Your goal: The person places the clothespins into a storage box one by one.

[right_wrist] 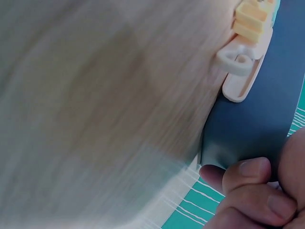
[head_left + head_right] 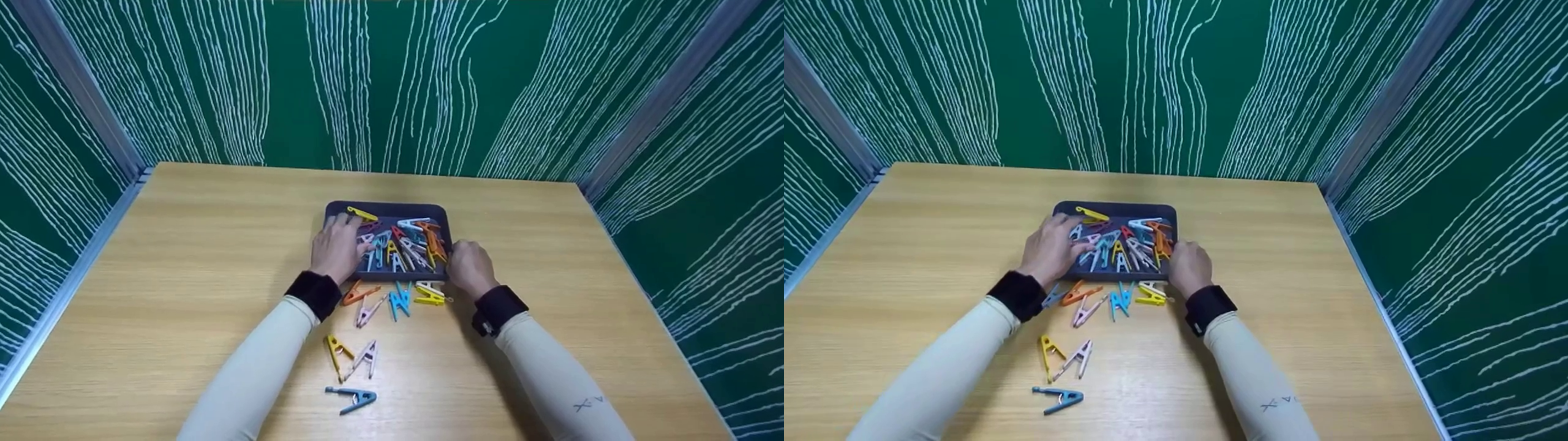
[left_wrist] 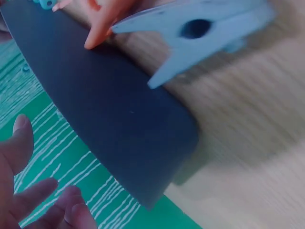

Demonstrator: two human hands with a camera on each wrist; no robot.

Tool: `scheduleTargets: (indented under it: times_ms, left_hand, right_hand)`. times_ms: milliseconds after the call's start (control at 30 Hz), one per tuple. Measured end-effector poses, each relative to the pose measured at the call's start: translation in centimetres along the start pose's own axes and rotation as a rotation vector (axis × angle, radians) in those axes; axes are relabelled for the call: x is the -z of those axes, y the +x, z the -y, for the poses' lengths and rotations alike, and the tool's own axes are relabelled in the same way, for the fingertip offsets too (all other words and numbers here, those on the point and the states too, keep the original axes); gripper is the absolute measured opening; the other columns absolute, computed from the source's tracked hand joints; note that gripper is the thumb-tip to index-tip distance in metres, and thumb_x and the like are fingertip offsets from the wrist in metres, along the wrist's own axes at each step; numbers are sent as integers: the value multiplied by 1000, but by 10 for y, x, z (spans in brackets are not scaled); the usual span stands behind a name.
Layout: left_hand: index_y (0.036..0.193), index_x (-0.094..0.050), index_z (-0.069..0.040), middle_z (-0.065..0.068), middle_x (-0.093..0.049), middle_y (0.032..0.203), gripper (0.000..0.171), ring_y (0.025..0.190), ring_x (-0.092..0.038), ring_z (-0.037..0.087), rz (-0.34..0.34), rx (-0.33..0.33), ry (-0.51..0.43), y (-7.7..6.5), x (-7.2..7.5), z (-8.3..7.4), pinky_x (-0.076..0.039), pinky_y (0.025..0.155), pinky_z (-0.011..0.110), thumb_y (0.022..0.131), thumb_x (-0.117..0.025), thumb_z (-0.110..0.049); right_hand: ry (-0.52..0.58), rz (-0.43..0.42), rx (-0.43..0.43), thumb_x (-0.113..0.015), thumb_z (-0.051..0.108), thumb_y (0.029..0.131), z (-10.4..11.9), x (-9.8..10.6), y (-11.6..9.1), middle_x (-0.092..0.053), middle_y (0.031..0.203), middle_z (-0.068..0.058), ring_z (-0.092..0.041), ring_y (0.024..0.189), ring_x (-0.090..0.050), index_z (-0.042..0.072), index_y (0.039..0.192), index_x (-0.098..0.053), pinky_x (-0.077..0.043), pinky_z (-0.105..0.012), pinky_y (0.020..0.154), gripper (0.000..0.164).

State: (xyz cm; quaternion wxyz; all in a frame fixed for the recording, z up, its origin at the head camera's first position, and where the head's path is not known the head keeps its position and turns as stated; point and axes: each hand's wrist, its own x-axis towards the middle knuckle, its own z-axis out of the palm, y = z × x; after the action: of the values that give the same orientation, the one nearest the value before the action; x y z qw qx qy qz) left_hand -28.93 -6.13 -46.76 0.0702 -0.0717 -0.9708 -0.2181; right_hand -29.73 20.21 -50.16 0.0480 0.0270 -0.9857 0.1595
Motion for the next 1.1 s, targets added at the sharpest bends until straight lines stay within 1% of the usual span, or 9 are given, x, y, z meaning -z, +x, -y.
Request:
scheduleTargets:
  times_ms: [167, 333, 467, 567, 633, 733, 900, 967, 1100]
  left_hand:
    - [136, -64, -6, 20, -60, 139, 50, 130, -56, 36, -12, -60, -13, -17, 3, 12, -49, 103, 52, 95, -75, -32]
    - [126, -71, -5, 21, -61, 139, 32, 129, -58, 37, 56, -149, -53, -37, 9, 22, -48, 104, 50, 95, -70, -13]
    - [104, -77, -8, 13, -72, 115, 20, 104, -70, 31, 112, -256, -38, -52, 15, 30, -56, 89, 46, 88, -67, -2]
    - [88, -76, -10, 5, -71, 91, 12, 80, -66, 22, 153, -272, 17, -59, 16, 38, -55, 73, 42, 85, -67, -2]
    - [87, -75, -10, 4, -70, 87, 10, 75, -63, 20, 180, -272, 64, -62, 14, 43, -53, 71, 41, 86, -68, -3]
    - [94, -77, -10, 6, -71, 88, 14, 74, -62, 20, 207, -273, 139, -64, 11, 50, -53, 71, 42, 89, -66, -1]
    - [101, -78, -8, 11, -73, 89, 22, 75, -64, 22, 211, -296, 215, -68, 10, 55, -54, 72, 43, 93, -61, 4]
    - [96, -78, -7, 11, -72, 86, 22, 73, -64, 23, 200, -307, 212, -71, 13, 56, -54, 70, 44, 91, -61, 6]
    - [75, -69, -8, 11, -70, 78, 22, 70, -66, 28, 154, -348, 209, -78, 20, 60, -53, 66, 48, 83, -61, 10]
  right_hand:
    - [-12, -37, 32, -55, 1, 91, 0, 1, 0, -70, 81, -25, -40, 73, -68, -8, 85, -71, -54, -54, 64, 19]
    - [-5, -33, 19, -56, 2, 91, 1, 2, 1, -70, 83, -25, -39, 74, -68, -8, 88, -71, -54, -53, 65, 19]
    - [-6, -35, 21, -56, 2, 92, 1, 2, 1, -70, 84, -26, -41, 75, -68, -9, 89, -71, -54, -55, 67, 19]
    - [-10, -26, 17, -57, 2, 91, 1, 3, 1, -70, 85, -26, -41, 76, -68, -9, 90, -72, -54, -55, 67, 18]
    - [-11, -17, 7, -57, 2, 90, 0, 3, 1, -70, 86, -25, -39, 76, -68, -9, 92, -72, -54, -54, 67, 18]
    - [-10, -1, -5, -57, 2, 91, 0, 3, 0, -70, 87, -25, -37, 77, -68, -8, 93, -72, -54, -53, 68, 18]
    - [-5, 10, -5, -55, 3, 92, 0, 0, -1, -70, 87, -24, -36, 76, -67, -8, 94, -71, -54, -52, 68, 20]
    - [-6, 12, -4, -55, 3, 93, 1, 0, -1, -70, 87, -24, -36, 76, -67, -9, 95, -71, -54, -52, 68, 20]
    - [3, -12, 13, -57, 4, 93, 1, 0, -1, -70, 85, -24, -39, 76, -68, -8, 91, -72, -54, -54, 66, 19]
